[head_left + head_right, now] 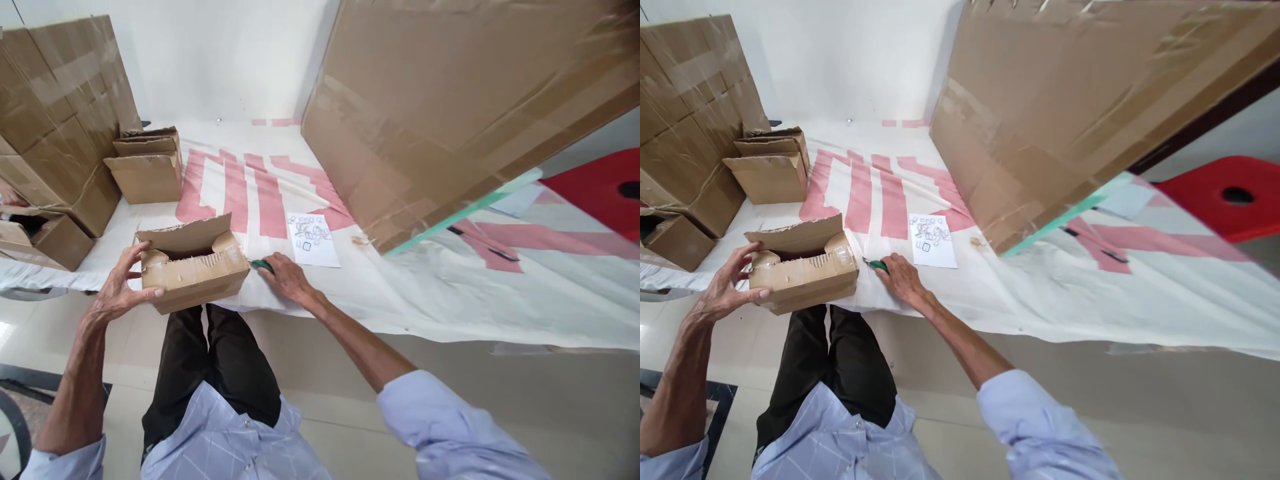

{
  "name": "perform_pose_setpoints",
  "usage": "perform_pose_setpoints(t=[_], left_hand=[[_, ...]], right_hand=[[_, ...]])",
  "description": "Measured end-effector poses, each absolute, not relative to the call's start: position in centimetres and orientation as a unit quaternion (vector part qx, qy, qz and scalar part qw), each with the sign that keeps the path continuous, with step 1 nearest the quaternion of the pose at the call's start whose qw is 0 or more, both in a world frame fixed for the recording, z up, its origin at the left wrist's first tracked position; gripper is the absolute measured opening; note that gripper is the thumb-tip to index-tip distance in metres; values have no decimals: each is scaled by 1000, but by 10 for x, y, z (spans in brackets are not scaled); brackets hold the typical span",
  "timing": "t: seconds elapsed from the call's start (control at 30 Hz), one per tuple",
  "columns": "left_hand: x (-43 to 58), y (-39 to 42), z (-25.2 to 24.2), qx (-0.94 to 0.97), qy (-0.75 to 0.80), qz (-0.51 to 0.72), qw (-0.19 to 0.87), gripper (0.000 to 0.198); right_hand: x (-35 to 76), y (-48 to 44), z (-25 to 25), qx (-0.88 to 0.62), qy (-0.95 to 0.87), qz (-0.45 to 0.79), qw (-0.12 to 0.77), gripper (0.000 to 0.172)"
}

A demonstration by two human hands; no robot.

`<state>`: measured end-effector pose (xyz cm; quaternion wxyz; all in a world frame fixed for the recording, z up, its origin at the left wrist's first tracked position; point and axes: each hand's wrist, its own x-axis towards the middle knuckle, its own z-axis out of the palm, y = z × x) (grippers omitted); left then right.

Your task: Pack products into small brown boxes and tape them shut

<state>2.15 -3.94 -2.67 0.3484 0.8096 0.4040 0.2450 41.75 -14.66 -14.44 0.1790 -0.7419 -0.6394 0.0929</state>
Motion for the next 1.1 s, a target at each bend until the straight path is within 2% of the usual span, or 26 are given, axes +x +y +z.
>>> perform_pose_setpoints(t=[0.1, 0.2, 0.27, 0.47, 0.53, 0.7, 0.77, 0.93, 1.0, 1.1], left_hand=[[22, -38, -25, 798, 411, 239, 371, 107], [25, -39, -23, 790, 419, 244, 375, 109], [26, -40, -23, 790, 426, 247, 366, 111], [27, -41, -26, 804, 418, 248, 342, 107], [27, -41, -27, 809, 416, 249, 334, 105], [35, -40, -25, 819, 430, 244, 290, 102], [46, -44, -23, 831, 437, 262, 222, 94], [85, -66, -14, 831, 457, 317, -33, 60], [101, -75, -9, 844, 439, 300, -68, 40], [124, -81, -5, 884, 403, 236, -25, 19]], right_hand=[[413, -139, -148, -696, -638, 105, 312, 28], [409, -127, -113, -600, -678, 110, 411, 34], [402, -122, -84, -550, -720, 102, 410, 33], [384, -115, -35, -517, -804, 102, 275, 25], [383, -115, -31, -512, -805, 105, 281, 25], [382, -115, -37, -499, -784, 86, 359, 24], [381, -115, -42, -492, -772, 78, 395, 25], [378, -113, -50, -459, -771, 62, 438, 25], [378, -110, -52, -458, -777, 54, 428, 27], [377, -105, -56, -460, -789, 11, 406, 31]])
